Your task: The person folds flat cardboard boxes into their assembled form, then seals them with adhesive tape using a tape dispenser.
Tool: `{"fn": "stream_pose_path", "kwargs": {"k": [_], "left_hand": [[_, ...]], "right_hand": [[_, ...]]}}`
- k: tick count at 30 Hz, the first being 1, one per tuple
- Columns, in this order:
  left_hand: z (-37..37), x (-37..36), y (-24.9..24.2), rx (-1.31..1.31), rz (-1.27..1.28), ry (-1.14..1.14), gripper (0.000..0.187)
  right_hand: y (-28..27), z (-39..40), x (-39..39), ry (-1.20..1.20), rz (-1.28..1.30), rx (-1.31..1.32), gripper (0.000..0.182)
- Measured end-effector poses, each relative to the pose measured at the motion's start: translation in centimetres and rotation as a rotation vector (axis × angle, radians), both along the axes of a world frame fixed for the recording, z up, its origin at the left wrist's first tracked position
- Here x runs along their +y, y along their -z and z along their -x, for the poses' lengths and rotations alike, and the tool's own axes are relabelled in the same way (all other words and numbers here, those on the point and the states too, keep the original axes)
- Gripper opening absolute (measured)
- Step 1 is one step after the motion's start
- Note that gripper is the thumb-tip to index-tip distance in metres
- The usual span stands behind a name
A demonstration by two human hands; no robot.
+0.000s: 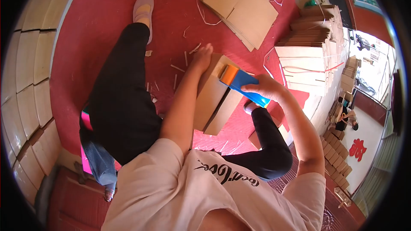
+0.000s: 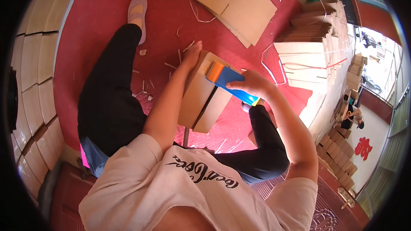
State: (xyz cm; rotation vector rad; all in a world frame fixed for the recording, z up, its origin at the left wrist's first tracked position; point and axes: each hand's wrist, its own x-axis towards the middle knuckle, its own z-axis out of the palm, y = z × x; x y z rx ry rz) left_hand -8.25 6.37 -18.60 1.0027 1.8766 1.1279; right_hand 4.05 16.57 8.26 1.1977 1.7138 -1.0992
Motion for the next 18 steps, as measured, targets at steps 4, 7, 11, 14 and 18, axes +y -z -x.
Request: {"fn": "stream_pose_path", "kwargs": {"k": [4,7,11,14,18], "left_hand": [[1.4,-2.4,-6.5,0.156,0.355,-0.397,0.030],[0.3,-5.2,-11.6,0.269,0.140,-0.530,0.029],[-5.4,-8.8,-19.0,0.535,0.178,-0.283,0.067],[-7.7,-9.3,-18.8,0.610,0.315,-0.160,0.094],[-9.0,-8.7,-17.2,0.585,0.373,-0.219,0.103]], "right_hand": [[-0.5,0.3,0.0,-0.112,-0.060,-0.006,0.059],[-0.3,0.1,0.1,-0.157,-0.087,0.014,0.061],[-0.7,0.3,-0.1,-0.227,-0.147,-0.028,0.078],[-0.8,0.2,-0.3,-0.224,-0.135,-0.002,0.080],[-0.8,-0.1,-0.2,-0.233,-0.104,-0.009,0.080]]}}
